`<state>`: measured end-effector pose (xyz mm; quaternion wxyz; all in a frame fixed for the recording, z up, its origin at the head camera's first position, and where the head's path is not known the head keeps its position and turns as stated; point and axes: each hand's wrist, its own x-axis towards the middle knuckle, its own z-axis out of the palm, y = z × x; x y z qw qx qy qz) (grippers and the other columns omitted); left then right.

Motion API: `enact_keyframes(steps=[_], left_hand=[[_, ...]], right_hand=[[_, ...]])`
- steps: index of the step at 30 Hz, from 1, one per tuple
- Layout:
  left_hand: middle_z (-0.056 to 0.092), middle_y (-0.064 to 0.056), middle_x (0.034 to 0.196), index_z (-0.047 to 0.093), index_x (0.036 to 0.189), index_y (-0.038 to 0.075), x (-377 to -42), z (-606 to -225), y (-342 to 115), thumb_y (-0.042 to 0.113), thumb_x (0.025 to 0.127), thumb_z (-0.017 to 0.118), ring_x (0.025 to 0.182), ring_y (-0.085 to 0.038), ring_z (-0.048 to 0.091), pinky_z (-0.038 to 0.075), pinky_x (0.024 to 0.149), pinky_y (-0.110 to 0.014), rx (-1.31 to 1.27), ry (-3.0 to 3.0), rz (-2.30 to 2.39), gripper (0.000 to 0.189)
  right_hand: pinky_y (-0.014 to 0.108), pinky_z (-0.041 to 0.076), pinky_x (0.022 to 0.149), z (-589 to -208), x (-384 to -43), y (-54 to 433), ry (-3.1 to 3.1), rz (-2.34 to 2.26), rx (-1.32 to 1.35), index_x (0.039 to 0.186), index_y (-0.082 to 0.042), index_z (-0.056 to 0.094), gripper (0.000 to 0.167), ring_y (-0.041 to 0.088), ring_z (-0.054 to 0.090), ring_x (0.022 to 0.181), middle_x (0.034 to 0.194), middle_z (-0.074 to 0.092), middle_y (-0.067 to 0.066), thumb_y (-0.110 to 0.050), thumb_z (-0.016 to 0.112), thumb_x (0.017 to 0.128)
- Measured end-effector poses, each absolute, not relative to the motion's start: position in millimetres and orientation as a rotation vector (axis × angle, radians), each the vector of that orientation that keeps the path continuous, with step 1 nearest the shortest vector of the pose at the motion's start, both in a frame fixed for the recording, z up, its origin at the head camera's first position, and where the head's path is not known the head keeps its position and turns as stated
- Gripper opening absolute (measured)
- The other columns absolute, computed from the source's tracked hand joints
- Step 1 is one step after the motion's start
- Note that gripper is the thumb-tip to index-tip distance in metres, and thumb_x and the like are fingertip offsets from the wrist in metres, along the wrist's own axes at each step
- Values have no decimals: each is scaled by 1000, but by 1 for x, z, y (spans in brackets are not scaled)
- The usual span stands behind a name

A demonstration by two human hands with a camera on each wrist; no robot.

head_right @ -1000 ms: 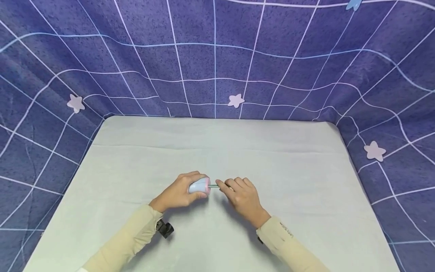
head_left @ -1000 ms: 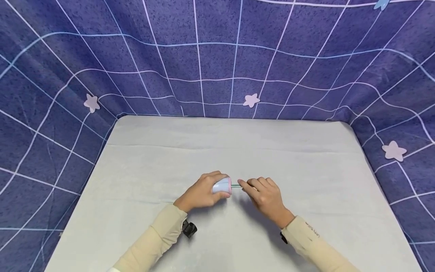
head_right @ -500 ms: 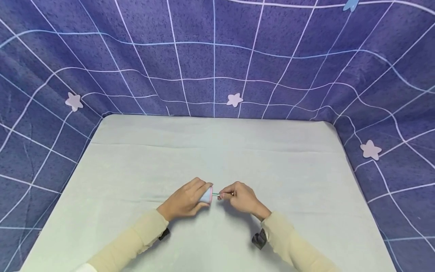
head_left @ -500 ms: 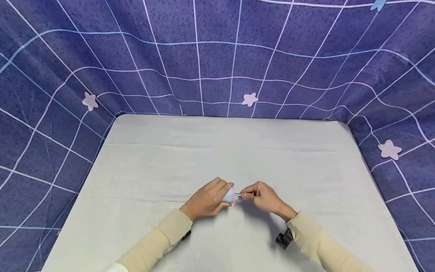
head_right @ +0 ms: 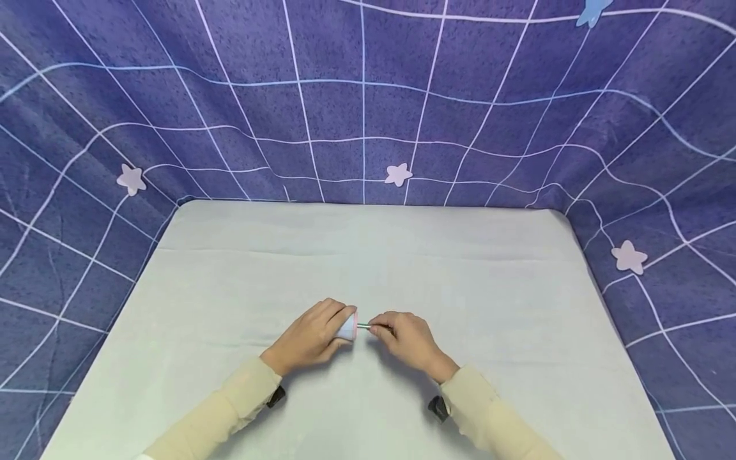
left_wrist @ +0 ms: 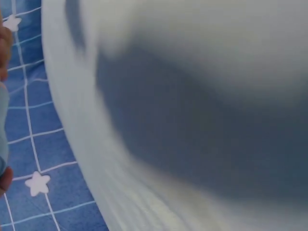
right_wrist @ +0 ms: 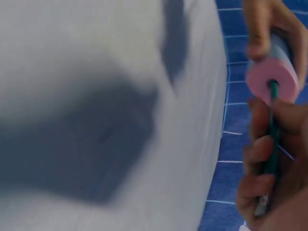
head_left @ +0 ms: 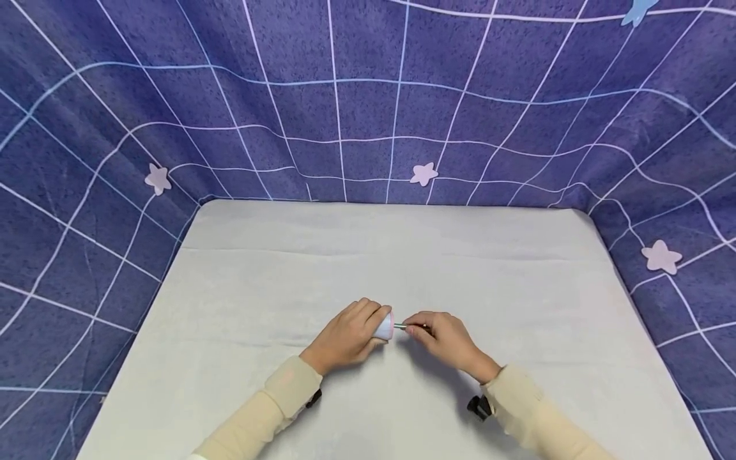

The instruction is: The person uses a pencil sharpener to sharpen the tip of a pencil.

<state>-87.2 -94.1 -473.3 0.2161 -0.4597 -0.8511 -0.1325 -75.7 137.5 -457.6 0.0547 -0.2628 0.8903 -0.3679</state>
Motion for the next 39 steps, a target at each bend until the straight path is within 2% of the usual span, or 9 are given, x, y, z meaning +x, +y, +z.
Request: enact_keyframes(steps=[5, 9, 12, 20, 23, 26, 31, 34, 39], left_hand=[[61, -6, 100, 59, 116, 1, -87, -467, -93, 30, 79, 76, 92, -17, 57, 50, 80, -29, -1173, -2502, -594, 50], [61, -6, 100, 60, 115, 0, -87, -462, -93, 28, 77, 79, 92, -17, 57, 51, 78, -30, -1125, -2569, -700, 51], [61, -6, 100, 61, 115, 1, -87, -458, -94, 28, 76, 79, 90, -17, 57, 50, 78, -29, -1136, -2617, -746, 50], [59, 4, 87, 64, 106, 8, -87, -452, -92, 24, 80, 75, 74, -8, 52, 46, 67, -20, -1141, -2853, -1177, 33], [61, 0, 93, 63, 111, 6, -84, -453, -90, 25, 81, 75, 79, -10, 54, 48, 70, -23, -1168, -2830, -1100, 38], [61, -4, 99, 59, 116, 2, -81, -455, -88, 30, 81, 74, 85, -14, 54, 49, 75, -25, -1301, -2674, -744, 47], [62, -5, 95, 59, 111, 0, -80, -462, -83, 36, 80, 74, 83, -17, 55, 49, 77, -25, -1393, -2195, -240, 50], [62, -5, 94, 60, 111, 0, -80, -467, -83, 35, 82, 71, 83, -18, 58, 51, 74, -26, -1374, -2081, -177, 47], [61, -6, 99, 57, 116, 0, -82, -468, -89, 34, 81, 72, 87, -17, 58, 50, 78, -27, -1344, -2239, -285, 51]], right_hand=[[20, 40, 53, -469, -73, 132, 3192, -843, -1174, 96, -11, 73, 12, 3, 47, 58, 74, 61, -5, -18, 64, 90], [24, 41, 54, -476, -73, 130, 3325, -747, -1340, 96, -8, 71, 34, 10, 53, 63, 76, 61, -2, -24, 42, 102], [23, 39, 52, -477, -72, 130, 3342, -708, -1389, 93, -7, 69, 46, 10, 51, 61, 74, 58, -2, -26, 29, 105], [17, 33, 39, -477, -70, 132, 3437, -459, -1617, 82, -12, 63, 38, 5, 40, 45, 65, 51, -5, -27, 36, 103], [15, 33, 40, -471, -68, 132, 3368, -569, -1500, 80, -14, 65, 31, 1, 41, 46, 64, 54, -7, -26, 45, 101], [15, 33, 45, -456, -67, 134, 2999, -885, -1109, 79, -15, 70, 23, -1, 40, 48, 63, 57, -9, -23, 56, 95], [19, 26, 48, -432, -80, 141, 2165, -1299, -480, 83, 9, 69, 24, 4, 29, 48, 54, 45, -7, -8, 55, 92], [19, 26, 49, -431, -85, 142, 2000, -1342, -413, 86, 17, 66, 26, 6, 29, 50, 53, 42, -8, -4, 52, 92], [17, 31, 49, -436, -78, 136, 2369, -1198, -621, 86, -3, 72, 23, 2, 35, 51, 58, 49, -9, -16, 55, 95]])
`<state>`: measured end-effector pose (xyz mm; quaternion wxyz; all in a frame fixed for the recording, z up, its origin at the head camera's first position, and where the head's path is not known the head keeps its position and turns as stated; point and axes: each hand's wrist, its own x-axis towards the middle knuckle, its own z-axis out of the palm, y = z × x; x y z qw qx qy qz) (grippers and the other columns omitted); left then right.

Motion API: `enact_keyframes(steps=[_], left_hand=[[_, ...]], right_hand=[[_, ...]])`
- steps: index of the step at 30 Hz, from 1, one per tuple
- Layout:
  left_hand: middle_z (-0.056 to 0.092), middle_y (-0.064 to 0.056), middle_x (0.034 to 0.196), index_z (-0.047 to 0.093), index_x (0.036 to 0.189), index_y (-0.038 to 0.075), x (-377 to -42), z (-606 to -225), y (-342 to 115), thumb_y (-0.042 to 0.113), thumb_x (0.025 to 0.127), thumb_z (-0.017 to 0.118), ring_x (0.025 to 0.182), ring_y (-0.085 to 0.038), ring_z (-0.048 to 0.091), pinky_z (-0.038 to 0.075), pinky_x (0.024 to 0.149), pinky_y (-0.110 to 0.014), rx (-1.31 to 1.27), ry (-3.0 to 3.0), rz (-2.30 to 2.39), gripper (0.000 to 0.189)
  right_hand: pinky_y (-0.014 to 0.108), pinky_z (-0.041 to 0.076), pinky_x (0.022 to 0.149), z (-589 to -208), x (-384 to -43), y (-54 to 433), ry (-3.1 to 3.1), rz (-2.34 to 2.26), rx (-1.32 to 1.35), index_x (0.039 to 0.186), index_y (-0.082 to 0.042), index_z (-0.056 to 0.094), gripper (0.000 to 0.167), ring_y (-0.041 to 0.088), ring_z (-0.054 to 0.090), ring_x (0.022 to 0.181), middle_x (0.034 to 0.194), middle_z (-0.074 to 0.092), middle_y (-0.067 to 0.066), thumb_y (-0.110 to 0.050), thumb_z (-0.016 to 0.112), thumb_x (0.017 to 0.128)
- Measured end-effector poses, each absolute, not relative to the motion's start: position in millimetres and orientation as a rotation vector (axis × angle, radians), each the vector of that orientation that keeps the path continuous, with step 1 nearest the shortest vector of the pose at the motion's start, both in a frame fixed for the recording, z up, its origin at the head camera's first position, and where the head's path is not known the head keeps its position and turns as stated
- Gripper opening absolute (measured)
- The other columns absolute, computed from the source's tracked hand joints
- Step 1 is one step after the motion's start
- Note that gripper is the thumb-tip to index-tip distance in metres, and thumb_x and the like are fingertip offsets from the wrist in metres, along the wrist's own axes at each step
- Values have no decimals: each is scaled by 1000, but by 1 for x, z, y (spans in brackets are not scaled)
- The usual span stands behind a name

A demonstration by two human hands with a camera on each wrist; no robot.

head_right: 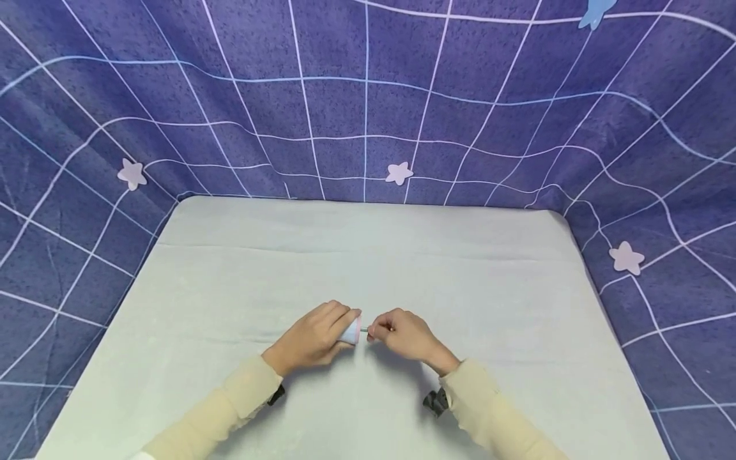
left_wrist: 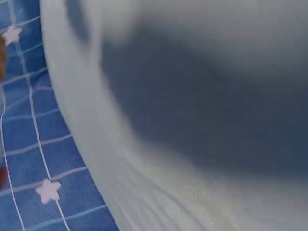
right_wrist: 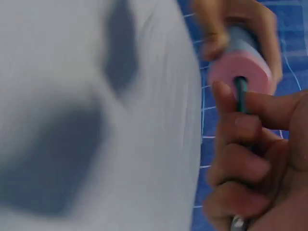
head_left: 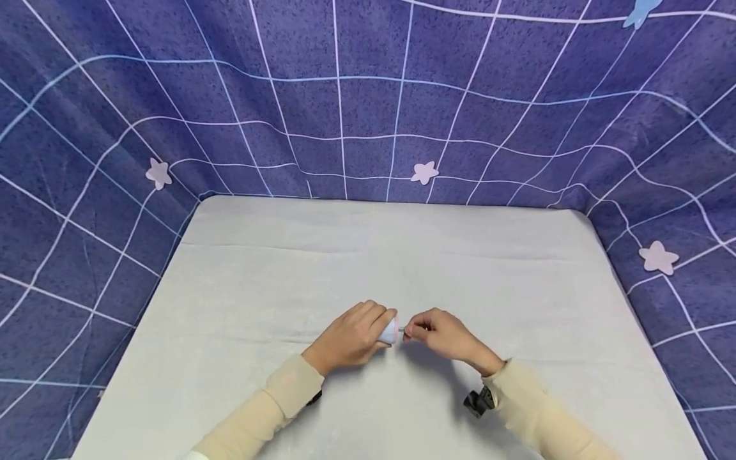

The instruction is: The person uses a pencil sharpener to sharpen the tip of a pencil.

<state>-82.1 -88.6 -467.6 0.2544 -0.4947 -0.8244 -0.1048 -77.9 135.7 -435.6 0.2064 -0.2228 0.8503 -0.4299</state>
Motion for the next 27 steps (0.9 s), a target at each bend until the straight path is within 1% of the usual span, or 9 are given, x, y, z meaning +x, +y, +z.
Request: enact_keyframes(steps=[2, 4, 5, 8, 10, 14, 17, 23, 27], left_hand=[[61, -6, 101, 56, 117, 0, -84, -464, -92, 32, 80, 75, 90, -17, 57, 50, 80, -28, -1310, -2362, -400, 53], [61, -7, 103, 56, 119, 0, -87, -461, -95, 30, 80, 76, 93, -17, 57, 50, 81, -29, -1264, -2473, -514, 53], [61, -7, 104, 57, 119, 1, -87, -459, -96, 29, 80, 75, 94, -17, 57, 50, 82, -30, -1239, -2519, -554, 52], [61, -8, 106, 58, 121, 1, -89, -455, -98, 28, 80, 75, 95, -17, 56, 50, 82, -31, -1177, -2630, -643, 52], [61, -7, 106, 58, 121, 2, -89, -454, -99, 27, 81, 75, 93, -16, 55, 50, 80, -30, -1147, -2691, -692, 51], [61, -5, 99, 60, 119, 2, -91, -448, -97, 25, 79, 76, 84, -13, 52, 48, 71, -27, -1074, -2764, -882, 49], [60, -2, 93, 61, 116, 3, -93, -444, -95, 25, 79, 76, 76, -10, 50, 45, 65, -23, -1050, -2786, -1015, 45], [60, 3, 87, 64, 107, 8, -96, -437, -92, 22, 80, 75, 71, -7, 51, 44, 61, -19, -1106, -2849, -1192, 32], [60, 1, 91, 63, 110, 7, -92, -441, -89, 24, 81, 74, 76, -8, 52, 46, 66, -22, -1145, -2816, -1095, 35]], right_hand=[[17, 30, 47, -440, -75, 133, 2627, -1070, -794, 87, -10, 71, 16, 0, 35, 49, 61, 51, -9, -19, 59, 94], [16, 35, 47, -447, -73, 131, 2865, -913, -1002, 91, -12, 70, 7, -1, 41, 52, 66, 56, -8, -16, 64, 90], [16, 38, 48, -451, -72, 131, 2964, -834, -1105, 95, -11, 70, 8, 0, 44, 53, 70, 59, -7, -13, 67, 88], [20, 46, 54, -463, -74, 132, 3162, -609, -1384, 105, -6, 69, 25, 6, 54, 60, 80, 63, -2, -1, 68, 81], [23, 48, 56, -469, -75, 134, 3219, -535, -1491, 112, -6, 67, 33, 10, 58, 65, 86, 64, 0, 4, 62, 80], [25, 44, 59, -474, -78, 136, 3327, -488, -1599, 117, -6, 65, 39, 15, 58, 71, 92, 62, 1, 1, 39, 89], [25, 40, 58, -474, -81, 135, 3432, -437, -1634, 114, -8, 66, 40, 15, 54, 69, 87, 60, 0, -4, 30, 97], [21, 32, 45, -472, -83, 134, 3548, -292, -1742, 97, -14, 66, 28, 10, 43, 53, 70, 51, -2, -10, 39, 100], [16, 26, 41, -468, -80, 134, 3463, -497, -1657, 88, -16, 67, 26, 5, 35, 47, 63, 46, -5, -16, 44, 100]])
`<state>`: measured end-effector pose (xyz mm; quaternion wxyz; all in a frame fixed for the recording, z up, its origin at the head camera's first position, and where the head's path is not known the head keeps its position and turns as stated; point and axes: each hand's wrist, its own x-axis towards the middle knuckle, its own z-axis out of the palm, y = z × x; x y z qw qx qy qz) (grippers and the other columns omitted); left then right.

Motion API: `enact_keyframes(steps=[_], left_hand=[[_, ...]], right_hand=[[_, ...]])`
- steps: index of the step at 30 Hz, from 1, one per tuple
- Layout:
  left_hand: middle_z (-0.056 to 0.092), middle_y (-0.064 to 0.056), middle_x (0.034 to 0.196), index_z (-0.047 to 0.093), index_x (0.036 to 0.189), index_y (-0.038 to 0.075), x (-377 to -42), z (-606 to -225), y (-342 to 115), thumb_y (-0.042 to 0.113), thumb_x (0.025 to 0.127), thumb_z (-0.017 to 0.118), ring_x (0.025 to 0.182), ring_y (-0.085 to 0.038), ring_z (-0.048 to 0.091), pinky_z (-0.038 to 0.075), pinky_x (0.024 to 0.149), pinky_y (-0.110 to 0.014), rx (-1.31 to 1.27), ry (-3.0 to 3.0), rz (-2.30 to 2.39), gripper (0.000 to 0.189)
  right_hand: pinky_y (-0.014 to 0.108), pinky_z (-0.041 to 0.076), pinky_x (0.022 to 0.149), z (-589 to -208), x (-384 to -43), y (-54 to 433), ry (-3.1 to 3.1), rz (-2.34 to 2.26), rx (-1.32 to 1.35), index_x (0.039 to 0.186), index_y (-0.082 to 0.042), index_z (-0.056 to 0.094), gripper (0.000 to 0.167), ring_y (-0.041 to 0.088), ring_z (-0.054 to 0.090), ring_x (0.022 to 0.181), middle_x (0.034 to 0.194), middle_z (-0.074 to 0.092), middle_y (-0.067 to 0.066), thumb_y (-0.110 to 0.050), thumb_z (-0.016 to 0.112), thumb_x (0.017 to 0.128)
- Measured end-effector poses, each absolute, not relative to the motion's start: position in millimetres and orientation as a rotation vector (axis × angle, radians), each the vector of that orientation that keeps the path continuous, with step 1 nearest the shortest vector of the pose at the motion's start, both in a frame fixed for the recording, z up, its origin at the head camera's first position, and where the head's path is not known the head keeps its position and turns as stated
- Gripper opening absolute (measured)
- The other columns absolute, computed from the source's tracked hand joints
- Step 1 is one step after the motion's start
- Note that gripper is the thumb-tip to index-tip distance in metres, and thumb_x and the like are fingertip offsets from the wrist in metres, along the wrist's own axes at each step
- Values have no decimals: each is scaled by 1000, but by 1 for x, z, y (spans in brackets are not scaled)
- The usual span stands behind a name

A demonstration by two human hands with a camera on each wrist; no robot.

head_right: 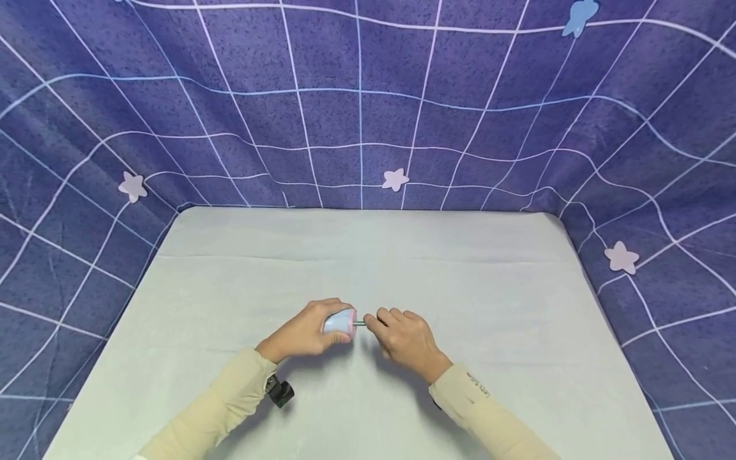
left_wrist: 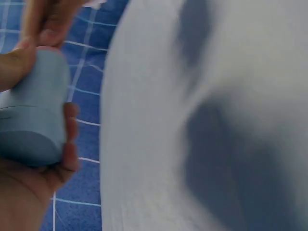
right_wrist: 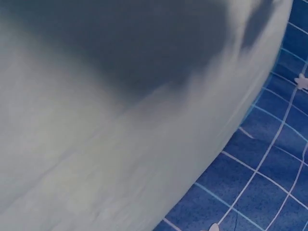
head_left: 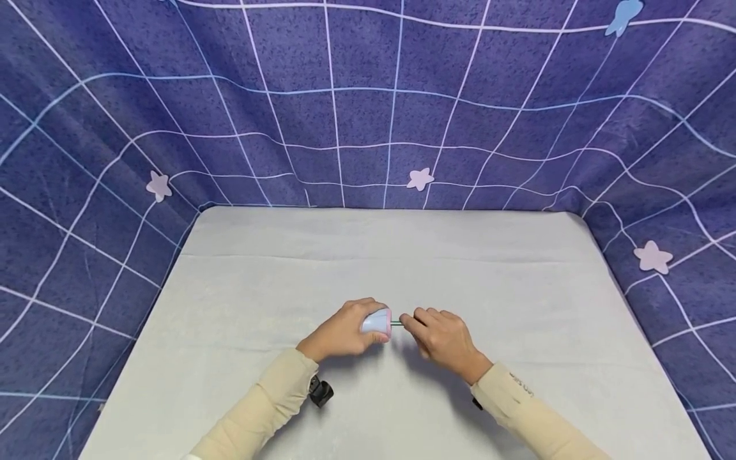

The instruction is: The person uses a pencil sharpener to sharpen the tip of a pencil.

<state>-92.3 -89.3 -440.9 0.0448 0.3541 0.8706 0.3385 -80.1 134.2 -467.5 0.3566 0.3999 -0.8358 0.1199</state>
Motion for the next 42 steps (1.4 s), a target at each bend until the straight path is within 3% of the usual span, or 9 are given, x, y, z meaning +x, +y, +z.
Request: enact_keyframes(steps=[6, 12, 17, 21, 24, 29, 32, 38, 42], left_hand=[[60, -8, 101, 57, 118, -2, -78, -461, -85, 28, 78, 76, 90, -17, 54, 48, 79, -28, 1496, 3014, 777, 54], [60, -7, 95, 59, 112, -1, -74, -473, -81, 13, 85, 58, 85, -20, 56, 49, 75, -29, 1955, 3219, 397, 30], [61, -7, 94, 60, 110, 1, -78, -475, -80, 0, 87, 38, 85, -20, 58, 50, 73, -29, 2044, 3263, 315, 32], [61, -8, 99, 57, 114, 1, -79, -473, -82, 9, 85, 56, 89, -20, 58, 50, 76, -29, 1948, 3243, 332, 29], [60, -7, 104, 56, 117, 2, -80, -471, -84, 19, 78, 72, 93, -19, 57, 49, 78, -30, 1802, 3206, 432, 45], [60, -6, 104, 58, 119, 1, -82, -464, -86, 25, 78, 76, 94, -17, 55, 48, 79, -29, 1415, 3062, 752, 51], [60, -4, 100, 60, 119, 0, -84, -455, -84, 26, 79, 76, 87, -13, 53, 48, 74, -26, 1176, 2913, 930, 50], [62, 0, 89, 65, 114, 5, -89, -437, -84, 26, 82, 73, 70, -9, 51, 44, 60, -22, 836, 2572, 1159, 39], [63, 0, 82, 68, 103, 6, -92, -431, -86, 24, 84, 72, 67, -8, 53, 45, 59, -23, 763, 2391, 1254, 27]], right_hand=[[13, 27, 43, -447, -75, 135, -2716, 954, 952, 87, -15, 76, 13, -5, 33, 47, 61, 57, -10, -16, 64, 88], [20, 19, 44, -436, -86, 142, -3120, 2051, 683, 86, 8, 71, 25, 6, 19, 44, 49, 37, -6, -5, 51, 93], [21, 20, 44, -438, -89, 146, -3149, 2204, 638, 88, 12, 66, 26, 8, 20, 44, 49, 31, -7, -5, 47, 93], [20, 25, 49, -439, -87, 144, -3100, 2058, 732, 91, 11, 67, 28, 6, 23, 47, 52, 35, -7, -7, 46, 96], [20, 29, 50, -440, -84, 141, -3070, 1758, 799, 94, 1, 69, 24, 3, 30, 49, 57, 42, -8, -13, 51, 96], [17, 35, 51, -446, -75, 136, -2863, 1077, 892, 94, -17, 65, 7, 0, 41, 56, 73, 58, -9, -20, 67, 88], [17, 37, 52, -453, -73, 137, -2607, 796, 958, 92, -15, 65, 10, 2, 44, 58, 78, 62, -9, -18, 71, 85], [21, 37, 52, -459, -77, 140, -2250, 455, 1002, 93, -13, 70, 24, 8, 53, 59, 76, 61, -6, -28, 52, 98], [20, 35, 47, -460, -78, 139, -2112, 301, 1039, 91, -13, 69, 28, 8, 47, 53, 69, 53, -5, -27, 46, 101]])
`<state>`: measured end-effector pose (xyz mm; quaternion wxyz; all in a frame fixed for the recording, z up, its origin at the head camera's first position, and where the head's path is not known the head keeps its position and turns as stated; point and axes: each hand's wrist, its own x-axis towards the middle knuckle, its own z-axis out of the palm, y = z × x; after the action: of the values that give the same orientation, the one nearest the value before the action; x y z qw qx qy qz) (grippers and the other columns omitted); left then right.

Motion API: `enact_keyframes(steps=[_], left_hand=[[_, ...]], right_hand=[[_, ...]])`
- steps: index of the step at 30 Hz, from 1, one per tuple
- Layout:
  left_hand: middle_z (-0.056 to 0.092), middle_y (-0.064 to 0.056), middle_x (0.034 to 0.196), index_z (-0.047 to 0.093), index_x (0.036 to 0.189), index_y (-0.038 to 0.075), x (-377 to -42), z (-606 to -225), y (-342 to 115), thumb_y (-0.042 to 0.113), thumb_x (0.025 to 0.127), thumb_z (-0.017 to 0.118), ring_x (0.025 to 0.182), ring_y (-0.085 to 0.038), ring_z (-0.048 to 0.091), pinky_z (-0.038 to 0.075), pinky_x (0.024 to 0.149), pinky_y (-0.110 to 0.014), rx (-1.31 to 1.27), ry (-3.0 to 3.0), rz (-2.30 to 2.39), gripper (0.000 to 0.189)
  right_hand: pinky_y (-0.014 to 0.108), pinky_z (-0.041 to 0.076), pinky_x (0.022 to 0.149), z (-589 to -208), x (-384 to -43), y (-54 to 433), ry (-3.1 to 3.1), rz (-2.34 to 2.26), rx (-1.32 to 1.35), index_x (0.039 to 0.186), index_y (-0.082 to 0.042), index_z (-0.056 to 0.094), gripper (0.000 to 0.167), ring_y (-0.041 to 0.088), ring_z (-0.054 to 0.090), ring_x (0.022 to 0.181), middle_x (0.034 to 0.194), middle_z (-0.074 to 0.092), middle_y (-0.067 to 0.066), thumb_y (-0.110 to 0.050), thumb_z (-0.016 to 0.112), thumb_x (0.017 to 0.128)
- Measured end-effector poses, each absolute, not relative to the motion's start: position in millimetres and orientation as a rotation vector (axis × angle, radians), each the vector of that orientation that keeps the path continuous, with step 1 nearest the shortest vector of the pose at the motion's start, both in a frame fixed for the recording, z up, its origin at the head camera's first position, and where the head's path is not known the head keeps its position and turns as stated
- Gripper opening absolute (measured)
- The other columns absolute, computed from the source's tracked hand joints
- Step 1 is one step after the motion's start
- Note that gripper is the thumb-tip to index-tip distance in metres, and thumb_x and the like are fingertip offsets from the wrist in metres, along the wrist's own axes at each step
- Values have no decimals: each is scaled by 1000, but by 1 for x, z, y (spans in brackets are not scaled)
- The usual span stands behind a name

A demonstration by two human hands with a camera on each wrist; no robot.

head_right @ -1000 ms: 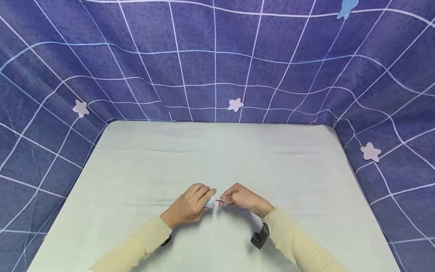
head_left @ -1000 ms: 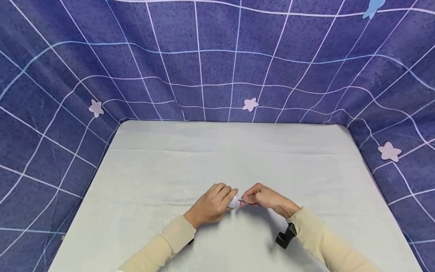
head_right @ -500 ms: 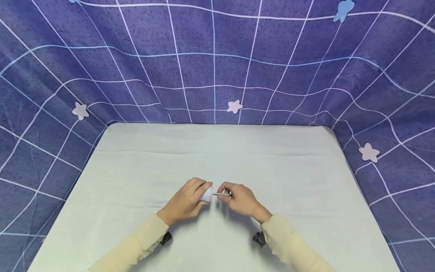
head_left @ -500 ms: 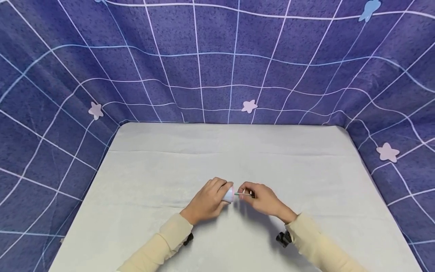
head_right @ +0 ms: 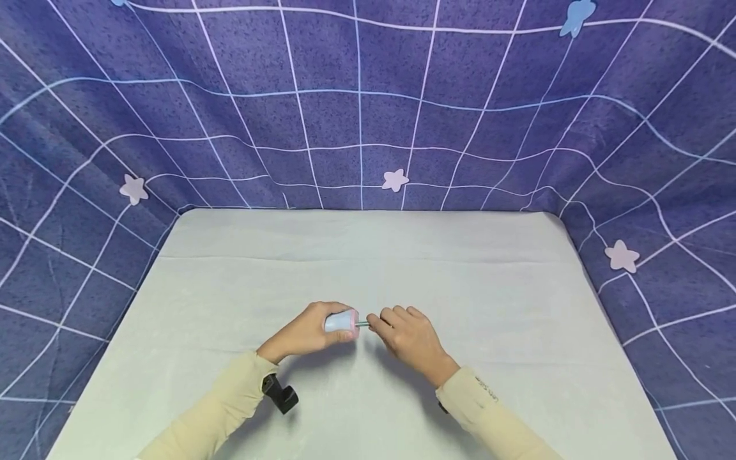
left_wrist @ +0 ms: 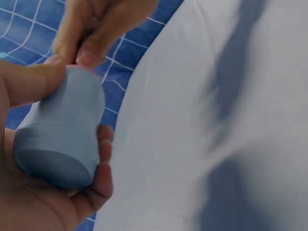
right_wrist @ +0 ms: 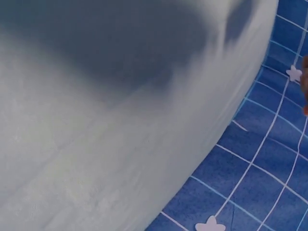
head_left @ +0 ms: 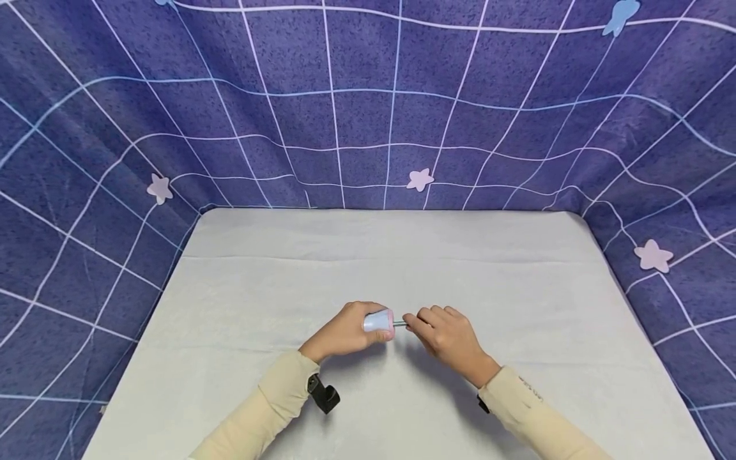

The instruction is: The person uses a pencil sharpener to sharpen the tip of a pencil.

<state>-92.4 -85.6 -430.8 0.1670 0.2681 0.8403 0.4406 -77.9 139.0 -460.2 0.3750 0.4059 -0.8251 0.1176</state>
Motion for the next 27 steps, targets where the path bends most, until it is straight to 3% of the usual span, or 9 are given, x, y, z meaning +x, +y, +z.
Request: enact_keyframes(steps=[5, 10, 13, 18, 19, 22, 27], left_hand=[[64, -1, 85, 67, 101, 6, -89, -432, -87, 20, 83, 73, 70, -8, 53, 46, 63, -23, 804, 2376, 1235, 24], [58, -2, 96, 61, 117, 3, -79, -441, -84, 19, 78, 77, 82, -12, 50, 44, 69, -25, 935, 2694, 1120, 45], [55, -5, 99, 58, 120, 1, -70, -453, -81, 21, 77, 78, 90, -17, 49, 46, 75, -27, 1200, 2926, 957, 53], [57, -8, 103, 57, 119, 3, -65, -462, -83, 22, 73, 81, 96, -21, 54, 48, 81, -31, 1602, 3159, 587, 56], [57, -8, 104, 56, 119, 4, -66, -461, -84, 22, 73, 81, 96, -21, 54, 48, 81, -31, 1628, 3165, 549, 55], [57, -8, 107, 55, 120, 5, -70, -457, -86, 22, 74, 80, 98, -20, 54, 47, 81, -32, 1632, 3141, 530, 55], [59, -9, 108, 58, 121, 2, -77, -451, -89, 19, 74, 81, 100, -21, 55, 49, 85, -32, 1465, 3098, 712, 55]], right_hand=[[14, 29, 40, -460, -75, 134, -2126, 388, 1075, 84, -15, 68, 28, 3, 35, 45, 61, 44, -7, -26, 48, 100], [13, 28, 40, -440, -77, 129, -2622, 844, 976, 84, -14, 76, 14, -3, 36, 44, 63, 61, -8, -19, 64, 89], [17, 32, 45, -426, -85, 130, -2978, 1339, 819, 85, -6, 78, 15, -1, 38, 48, 68, 69, -2, -10, 63, 86], [19, 25, 44, -423, -94, 134, -3199, 2027, 551, 89, 14, 70, 24, 3, 29, 44, 49, 50, -6, -4, 55, 87], [20, 23, 43, -424, -94, 134, -3194, 2068, 528, 91, 14, 70, 25, 6, 25, 43, 46, 44, -8, -5, 55, 88], [20, 30, 46, -431, -88, 134, -3117, 2002, 585, 91, 12, 70, 24, 5, 32, 47, 52, 49, -7, -6, 54, 90], [19, 37, 50, -442, -76, 133, -2897, 1471, 788, 92, -8, 68, 5, 1, 40, 54, 72, 60, -4, -11, 65, 89]])
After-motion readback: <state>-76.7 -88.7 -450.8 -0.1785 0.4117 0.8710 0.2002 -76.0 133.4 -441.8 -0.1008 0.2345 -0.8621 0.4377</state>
